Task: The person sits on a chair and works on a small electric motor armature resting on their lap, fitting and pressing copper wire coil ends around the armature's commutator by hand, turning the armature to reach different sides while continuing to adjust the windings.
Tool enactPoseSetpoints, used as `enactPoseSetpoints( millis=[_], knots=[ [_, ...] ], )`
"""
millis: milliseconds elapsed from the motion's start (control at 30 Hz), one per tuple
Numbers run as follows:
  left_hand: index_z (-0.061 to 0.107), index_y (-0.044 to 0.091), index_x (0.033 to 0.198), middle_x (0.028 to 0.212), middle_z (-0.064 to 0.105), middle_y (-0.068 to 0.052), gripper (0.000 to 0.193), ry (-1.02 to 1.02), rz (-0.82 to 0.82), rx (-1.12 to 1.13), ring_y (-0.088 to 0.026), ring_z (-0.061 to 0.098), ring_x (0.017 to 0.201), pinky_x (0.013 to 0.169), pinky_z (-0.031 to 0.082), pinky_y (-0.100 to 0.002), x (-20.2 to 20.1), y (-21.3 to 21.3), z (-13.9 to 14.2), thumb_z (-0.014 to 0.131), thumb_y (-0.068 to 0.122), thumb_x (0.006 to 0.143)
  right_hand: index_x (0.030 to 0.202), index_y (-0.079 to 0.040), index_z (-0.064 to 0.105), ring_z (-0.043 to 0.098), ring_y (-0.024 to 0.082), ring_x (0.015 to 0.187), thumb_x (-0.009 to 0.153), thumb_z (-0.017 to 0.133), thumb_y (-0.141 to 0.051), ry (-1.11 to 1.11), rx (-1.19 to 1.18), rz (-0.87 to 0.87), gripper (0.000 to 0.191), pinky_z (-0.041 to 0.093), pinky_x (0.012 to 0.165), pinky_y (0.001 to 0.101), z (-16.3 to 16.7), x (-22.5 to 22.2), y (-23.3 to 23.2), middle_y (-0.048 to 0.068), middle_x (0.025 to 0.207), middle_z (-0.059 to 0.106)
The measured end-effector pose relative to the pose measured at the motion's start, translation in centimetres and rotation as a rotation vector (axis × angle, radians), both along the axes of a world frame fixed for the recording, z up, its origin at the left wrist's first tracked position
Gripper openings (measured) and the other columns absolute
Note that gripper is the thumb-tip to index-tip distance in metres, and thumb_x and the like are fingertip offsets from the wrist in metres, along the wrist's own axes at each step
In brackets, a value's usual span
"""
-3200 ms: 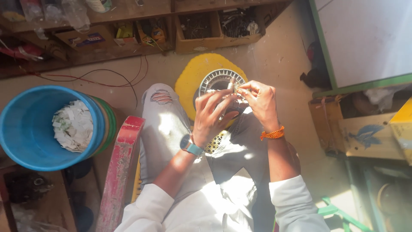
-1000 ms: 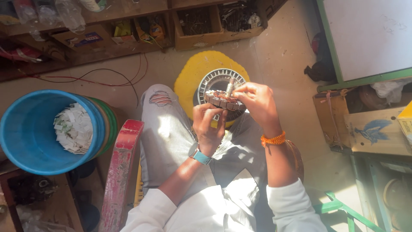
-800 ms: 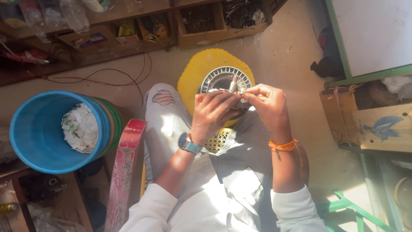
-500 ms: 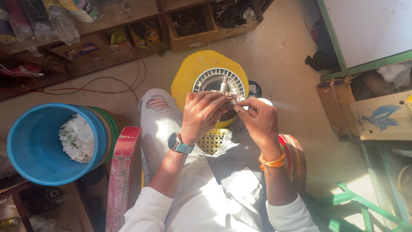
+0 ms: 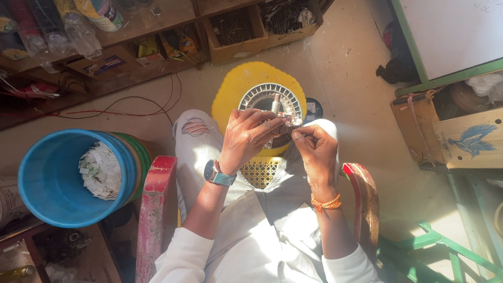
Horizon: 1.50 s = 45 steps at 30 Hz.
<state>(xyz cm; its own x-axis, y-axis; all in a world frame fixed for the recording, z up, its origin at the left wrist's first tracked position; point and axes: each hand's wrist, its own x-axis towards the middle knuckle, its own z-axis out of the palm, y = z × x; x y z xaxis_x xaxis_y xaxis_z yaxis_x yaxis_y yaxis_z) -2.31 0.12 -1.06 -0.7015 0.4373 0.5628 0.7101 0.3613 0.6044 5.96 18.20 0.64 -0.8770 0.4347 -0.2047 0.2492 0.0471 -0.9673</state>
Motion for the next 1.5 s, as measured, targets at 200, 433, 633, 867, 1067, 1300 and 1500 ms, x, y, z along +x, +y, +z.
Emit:
enactPoseSetpoints(
  millis=[200,433,633,867,1067,1300,1500],
  knots=[
    [0.070,0.030,0.131,0.119,0.068,0.010,0.049,0.069,-0.014,-0.074,-0.016,0.062,0.107,0.089,0.042,-0.037,-0.3,-0.1,-0.7,0.081,0.022,0.083,0.095,0.000,0.070,0.035,0.003,0.054,0.093,0.074,-0.001,0.096,0.440,0.015,0.005,0.030,0.050,0.0238,-1.9,1.3,-1.6,-0.003,0.060,0.043],
    [0.073,0.031,0.122,0.127,0.061,0.005,0.045,0.231,0.011,-0.044,-0.021,0.057,0.114,0.099,0.043,-0.038,1.9,-0.3,-2.3,0.076,0.012,0.081,0.099,-0.004,0.061,0.060,0.016,0.076,0.095,0.068,0.006,0.460,0.777,0.089,0.013,0.047,0.065,0.0316,-4.5,3.2,-4.0,0.006,0.086,0.060],
    [0.076,0.018,0.099,0.114,0.067,0.006,0.021,0.228,0.013,0.121,-0.018,0.058,0.097,0.084,0.044,-0.037,3.3,0.9,-4.3,0.087,0.020,0.081,0.098,-0.003,0.071,0.057,0.015,0.057,0.088,0.072,0.004,0.257,0.554,0.283,0.012,0.046,0.051,0.0291,0.2,4.2,-1.6,0.007,0.078,0.063],
    [0.074,0.003,0.100,0.106,0.069,-0.003,0.011,-0.562,0.058,0.764,-0.009,0.067,0.090,0.072,0.055,-0.026,6.6,2.9,-6.0,0.080,0.005,0.091,0.099,-0.006,0.072,0.065,0.026,0.076,0.090,0.076,-0.006,0.371,0.866,0.478,0.010,0.052,0.069,0.0345,5.8,-0.7,0.2,0.009,0.084,0.065],
    [0.073,0.001,0.092,0.095,0.067,-0.001,0.005,-1.117,0.134,1.208,-0.003,0.052,0.067,0.053,0.039,-0.020,7.5,5.0,-7.0,0.076,0.004,0.090,0.099,-0.006,0.073,0.070,0.030,0.083,0.092,0.071,-0.009,0.311,0.828,0.562,0.007,0.054,0.072,0.0360,5.8,-5.2,0.0,0.011,0.089,0.071],
    [0.070,0.007,0.089,0.073,0.058,0.006,0.009,-1.325,0.186,1.300,-0.001,0.040,0.055,0.048,0.028,-0.021,7.1,6.0,-7.0,0.077,0.012,0.092,0.099,0.000,0.073,0.072,0.015,0.078,0.093,0.070,-0.007,0.158,0.554,0.579,0.010,0.056,0.070,0.0299,3.8,-7.4,0.4,0.011,0.087,0.074],
    [0.069,0.007,0.085,0.068,0.058,0.002,0.012,-1.328,0.287,1.153,-0.004,0.043,0.050,0.045,0.031,-0.022,6.3,6.7,-5.9,0.077,0.013,0.091,0.100,0.001,0.074,0.063,0.004,0.072,0.091,0.072,-0.010,-0.051,0.483,0.404,0.014,0.049,0.062,0.0230,3.2,-6.3,1.8,0.005,0.078,0.073]
  ],
)
